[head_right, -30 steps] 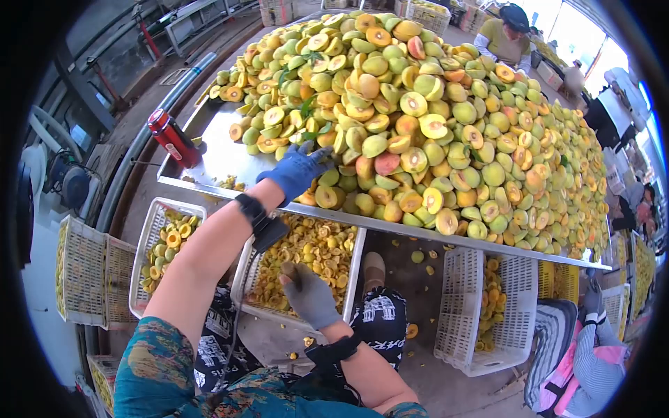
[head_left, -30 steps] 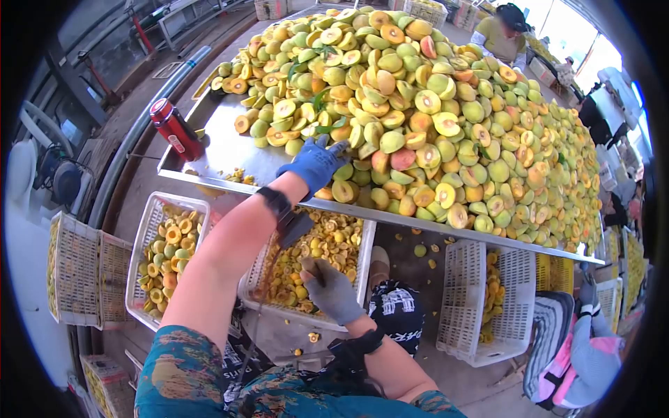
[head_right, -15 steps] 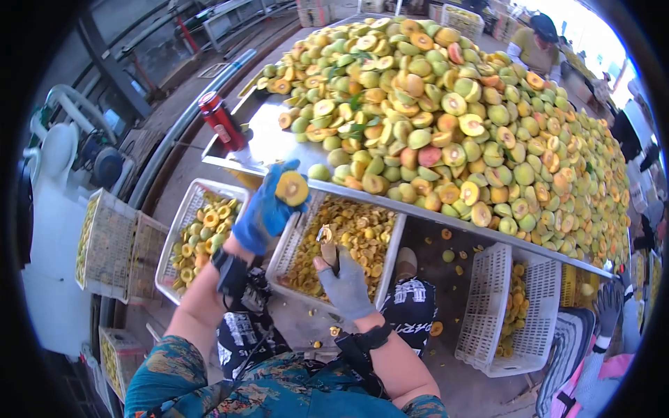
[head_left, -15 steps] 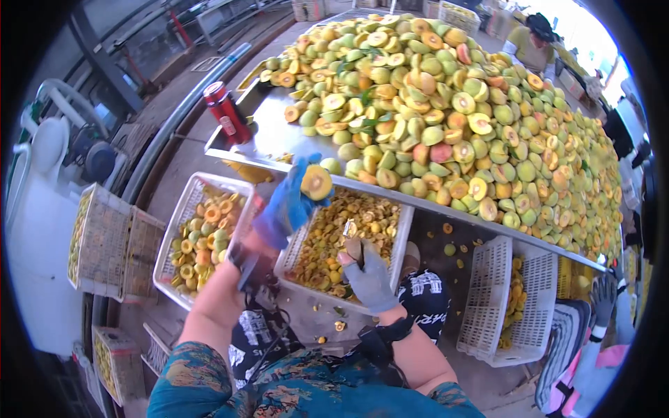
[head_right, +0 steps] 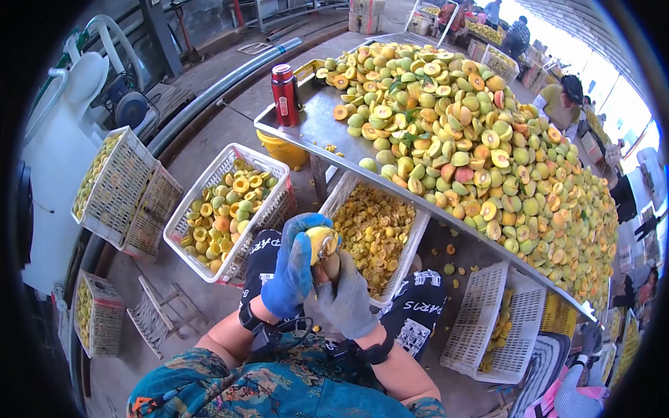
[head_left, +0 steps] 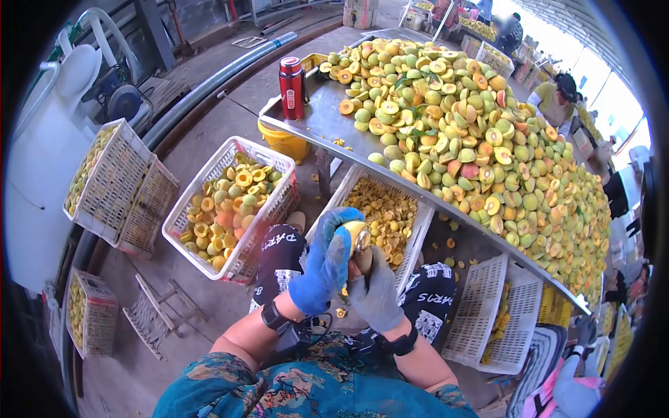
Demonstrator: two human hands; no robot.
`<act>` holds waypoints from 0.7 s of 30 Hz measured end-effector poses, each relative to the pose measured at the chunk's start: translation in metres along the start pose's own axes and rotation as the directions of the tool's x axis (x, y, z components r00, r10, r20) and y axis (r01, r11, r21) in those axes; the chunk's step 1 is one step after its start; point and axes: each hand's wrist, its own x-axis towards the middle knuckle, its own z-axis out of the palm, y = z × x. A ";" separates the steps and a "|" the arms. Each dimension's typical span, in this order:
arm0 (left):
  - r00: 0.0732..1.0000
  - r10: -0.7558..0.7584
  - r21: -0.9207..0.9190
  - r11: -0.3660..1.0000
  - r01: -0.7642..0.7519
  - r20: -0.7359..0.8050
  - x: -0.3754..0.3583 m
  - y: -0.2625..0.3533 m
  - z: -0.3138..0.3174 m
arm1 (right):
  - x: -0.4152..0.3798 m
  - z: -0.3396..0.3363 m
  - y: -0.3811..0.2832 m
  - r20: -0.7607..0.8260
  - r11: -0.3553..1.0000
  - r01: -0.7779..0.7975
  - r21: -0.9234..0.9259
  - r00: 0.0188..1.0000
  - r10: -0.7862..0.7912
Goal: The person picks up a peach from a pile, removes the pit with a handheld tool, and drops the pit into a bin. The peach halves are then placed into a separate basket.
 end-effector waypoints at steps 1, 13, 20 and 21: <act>1.000 0.007 -0.008 1.000 -0.007 -0.002 -0.003 0.007 0.000 | -0.001 0.000 -0.006 -0.004 0.998 -0.007 0.062 1.000 0.007; 0.988 0.153 0.153 0.976 -0.153 0.012 -0.015 0.026 -0.004 | -0.008 -0.009 -0.035 0.136 1.000 0.008 -0.024 0.991 -0.005; 0.988 0.153 0.205 0.968 -0.142 -0.037 -0.015 0.017 -0.005 | -0.008 -0.013 -0.037 0.202 0.968 -0.134 -0.210 0.963 0.177; 0.989 0.147 0.203 0.970 -0.138 -0.030 -0.014 0.017 -0.006 | -0.008 -0.014 -0.036 0.221 0.983 -0.112 -0.144 0.965 0.143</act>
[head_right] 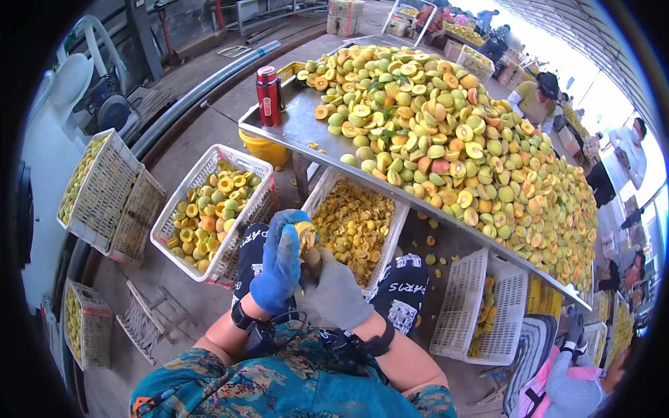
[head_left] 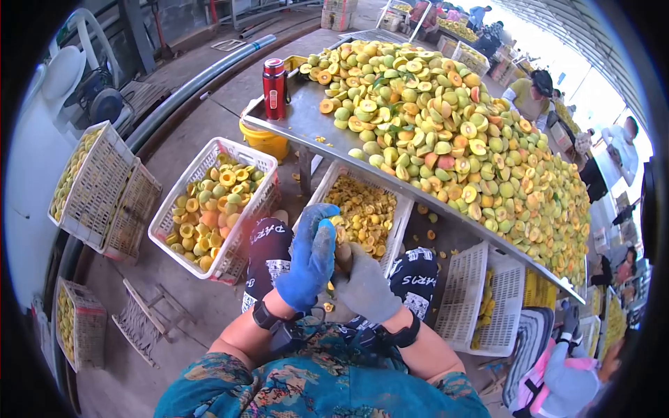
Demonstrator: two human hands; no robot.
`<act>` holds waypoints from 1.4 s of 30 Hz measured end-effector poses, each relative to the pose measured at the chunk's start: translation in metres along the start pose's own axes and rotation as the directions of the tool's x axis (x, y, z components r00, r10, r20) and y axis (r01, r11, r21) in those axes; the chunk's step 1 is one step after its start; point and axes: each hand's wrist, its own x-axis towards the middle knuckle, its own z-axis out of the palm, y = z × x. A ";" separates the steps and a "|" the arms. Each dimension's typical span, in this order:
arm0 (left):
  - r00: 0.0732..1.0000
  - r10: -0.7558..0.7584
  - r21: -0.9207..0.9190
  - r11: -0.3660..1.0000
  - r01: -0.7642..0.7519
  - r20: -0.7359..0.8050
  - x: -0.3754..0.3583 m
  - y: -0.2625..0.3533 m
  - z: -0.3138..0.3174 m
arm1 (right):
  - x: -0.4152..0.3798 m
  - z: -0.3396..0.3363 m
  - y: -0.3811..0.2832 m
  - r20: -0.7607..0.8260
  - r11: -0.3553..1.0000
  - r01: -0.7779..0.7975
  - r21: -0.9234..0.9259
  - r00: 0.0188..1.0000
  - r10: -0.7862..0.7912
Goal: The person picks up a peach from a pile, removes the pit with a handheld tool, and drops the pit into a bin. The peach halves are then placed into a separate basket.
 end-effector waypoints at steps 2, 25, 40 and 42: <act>1.000 -0.017 0.021 1.000 0.017 0.001 0.002 -0.002 0.000 | 0.001 -0.002 0.001 0.007 0.998 0.032 0.061 0.999 -0.033; 0.728 -0.152 -0.228 0.890 0.395 0.668 0.041 -0.036 -0.016 | 0.004 -0.016 0.039 0.644 0.668 -0.551 0.500 0.753 0.140; 0.912 -0.305 0.087 0.952 0.293 0.275 0.036 -0.085 0.004 | 0.028 -0.019 0.093 0.334 0.606 -0.440 0.663 0.898 0.287; 0.803 -0.531 -0.160 0.798 0.581 0.270 0.041 -0.077 0.004 | 0.033 -0.018 0.098 0.338 0.545 -0.516 0.661 0.853 0.397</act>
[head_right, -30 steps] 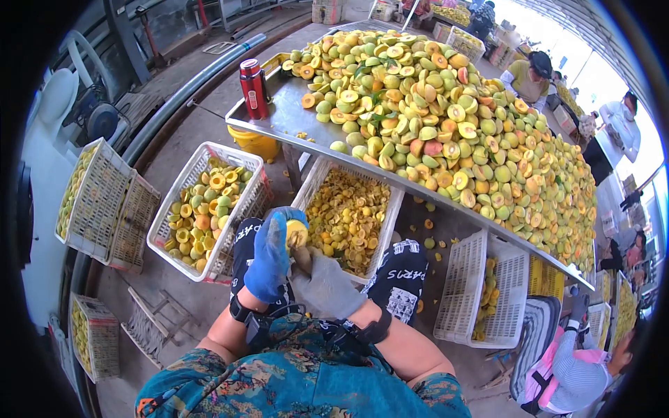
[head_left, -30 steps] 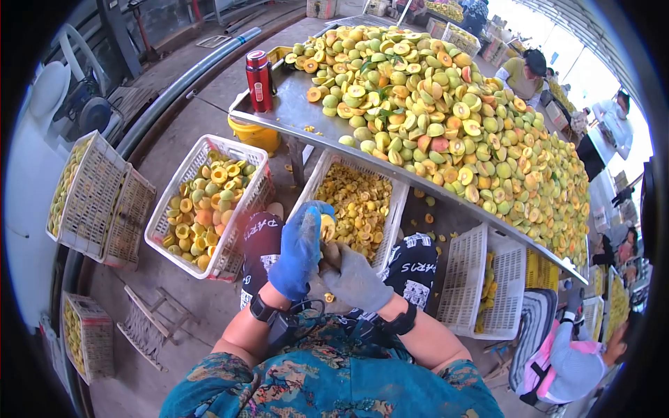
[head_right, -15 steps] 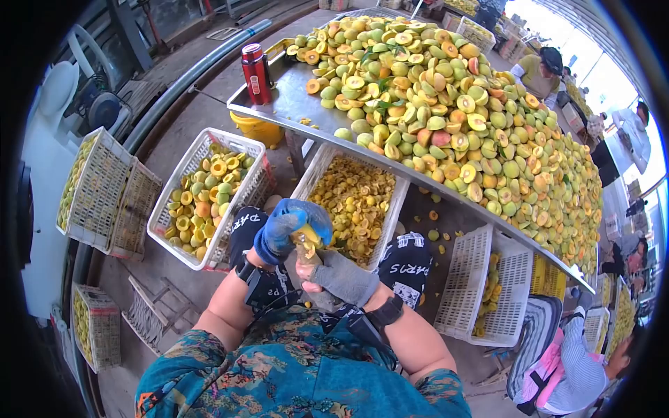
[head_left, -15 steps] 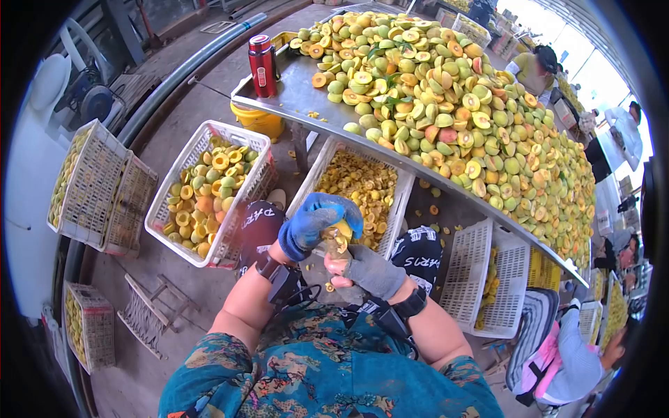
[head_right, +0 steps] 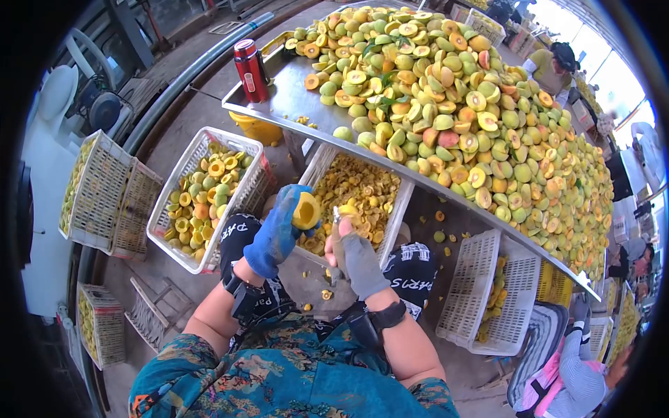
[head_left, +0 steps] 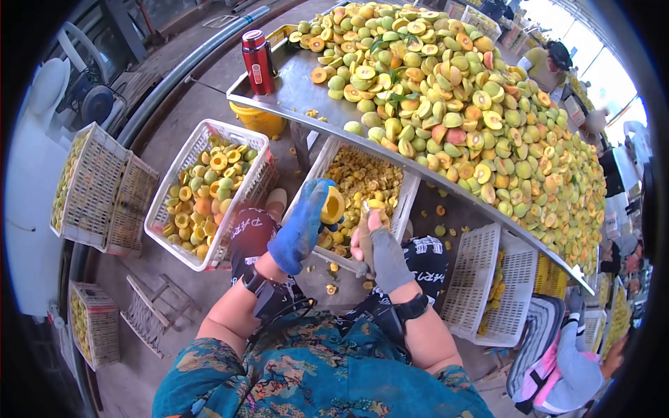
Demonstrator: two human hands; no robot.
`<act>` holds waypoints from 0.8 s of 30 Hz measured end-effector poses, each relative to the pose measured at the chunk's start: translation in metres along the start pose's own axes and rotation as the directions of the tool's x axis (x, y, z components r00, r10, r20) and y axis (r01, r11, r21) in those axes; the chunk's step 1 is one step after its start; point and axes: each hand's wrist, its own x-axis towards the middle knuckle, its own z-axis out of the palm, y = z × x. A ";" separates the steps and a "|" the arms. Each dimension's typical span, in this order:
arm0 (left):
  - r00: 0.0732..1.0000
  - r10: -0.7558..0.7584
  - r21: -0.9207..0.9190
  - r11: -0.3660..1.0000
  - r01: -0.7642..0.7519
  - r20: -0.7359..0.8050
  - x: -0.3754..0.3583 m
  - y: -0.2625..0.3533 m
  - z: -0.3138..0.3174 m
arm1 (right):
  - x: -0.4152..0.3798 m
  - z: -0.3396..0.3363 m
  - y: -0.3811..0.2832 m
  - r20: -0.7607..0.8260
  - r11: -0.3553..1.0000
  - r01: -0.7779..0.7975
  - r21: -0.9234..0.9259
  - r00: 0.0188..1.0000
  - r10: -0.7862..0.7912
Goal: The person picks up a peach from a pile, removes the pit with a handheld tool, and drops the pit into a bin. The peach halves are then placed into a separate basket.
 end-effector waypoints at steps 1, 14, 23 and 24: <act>0.998 -0.056 -0.038 0.998 0.055 -0.028 0.001 0.004 0.003 | 0.005 -0.001 0.002 -0.052 0.996 0.037 -0.084 0.998 -0.041; 0.982 -0.164 0.156 0.972 0.177 -0.097 0.014 0.014 0.020 | 0.027 0.000 0.006 -0.155 0.446 0.229 -0.865 0.723 -0.673; 0.914 0.371 0.939 0.344 0.027 -0.163 0.010 0.080 -0.035 | 0.060 -0.044 0.021 -0.204 0.385 0.024 -0.922 0.816 -0.540; 0.871 0.457 0.973 -0.043 0.225 -0.182 0.021 0.085 -0.062 | 0.063 -0.045 0.022 -0.208 0.391 0.028 -0.920 0.811 -0.547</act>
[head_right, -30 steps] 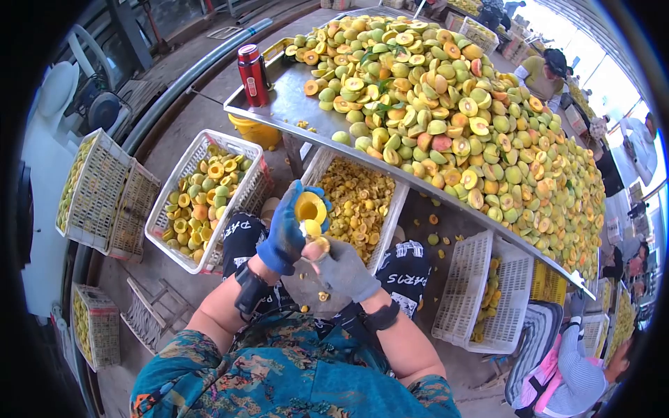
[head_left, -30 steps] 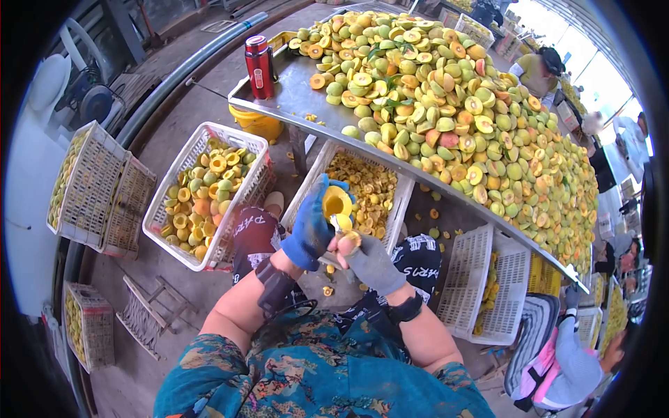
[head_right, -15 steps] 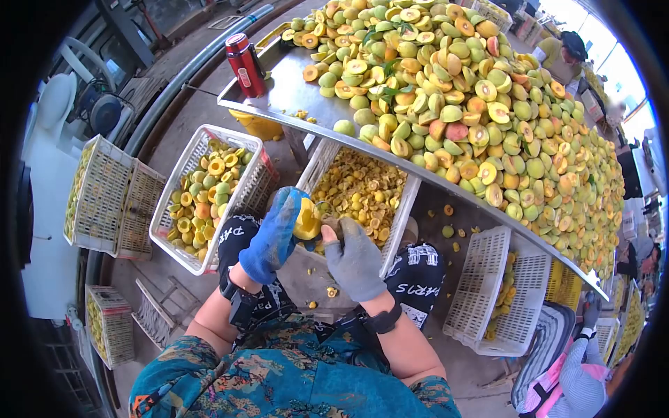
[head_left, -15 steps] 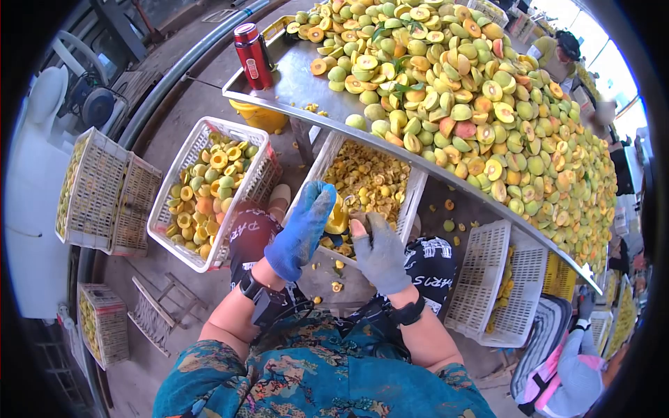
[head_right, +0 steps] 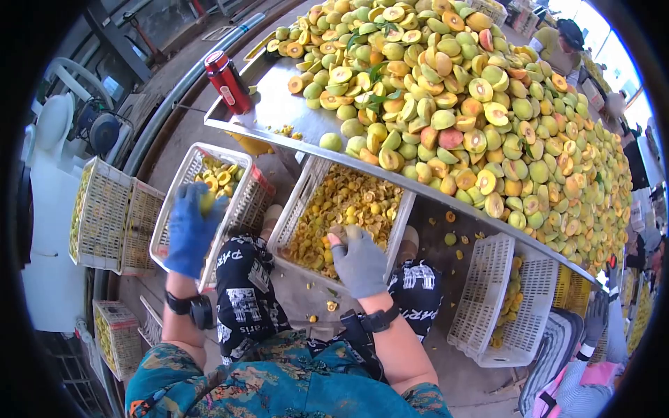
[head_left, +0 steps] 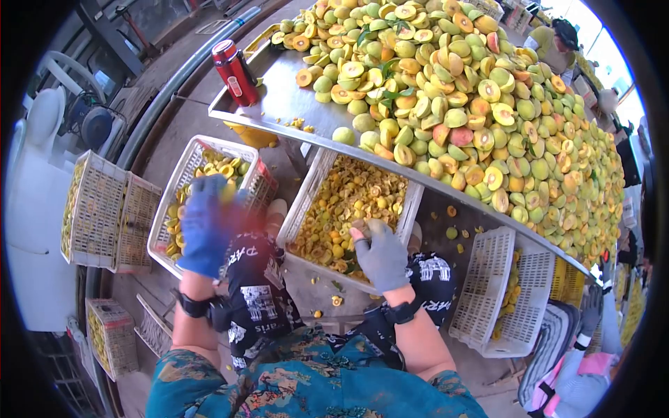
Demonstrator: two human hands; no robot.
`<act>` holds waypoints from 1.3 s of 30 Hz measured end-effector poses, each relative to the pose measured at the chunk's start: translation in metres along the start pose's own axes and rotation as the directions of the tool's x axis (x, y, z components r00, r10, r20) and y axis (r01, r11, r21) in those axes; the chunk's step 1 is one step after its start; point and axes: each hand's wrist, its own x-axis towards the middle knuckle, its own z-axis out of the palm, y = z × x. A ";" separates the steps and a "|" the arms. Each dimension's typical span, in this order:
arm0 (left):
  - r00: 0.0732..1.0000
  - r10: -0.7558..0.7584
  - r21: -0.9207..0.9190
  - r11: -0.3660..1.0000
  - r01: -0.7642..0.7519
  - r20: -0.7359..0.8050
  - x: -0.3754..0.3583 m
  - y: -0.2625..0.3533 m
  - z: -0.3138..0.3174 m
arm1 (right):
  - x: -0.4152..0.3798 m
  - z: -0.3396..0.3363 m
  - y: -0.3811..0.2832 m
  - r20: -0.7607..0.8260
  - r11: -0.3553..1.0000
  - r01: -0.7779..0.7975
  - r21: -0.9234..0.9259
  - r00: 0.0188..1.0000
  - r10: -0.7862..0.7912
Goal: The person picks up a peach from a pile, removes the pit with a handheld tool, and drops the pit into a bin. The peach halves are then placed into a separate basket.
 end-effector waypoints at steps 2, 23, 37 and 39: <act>0.980 0.177 0.640 0.764 -0.079 -0.090 0.015 -0.032 0.004 | 0.003 0.004 0.003 0.067 0.995 -0.034 0.097 0.997 0.027; 0.821 0.569 -0.402 0.741 -0.537 -0.048 0.207 0.126 0.239 | 0.013 0.004 0.013 0.177 0.898 -0.193 0.396 0.975 0.132; 0.727 0.500 -0.114 0.851 -0.512 0.470 0.185 0.150 0.221 | -0.004 0.038 0.002 0.115 0.826 -0.223 0.517 0.975 0.191; 0.711 0.505 -0.088 0.839 -0.536 0.489 0.199 0.156 0.240 | 0.000 0.045 0.013 0.219 0.726 -0.332 0.602 0.943 0.249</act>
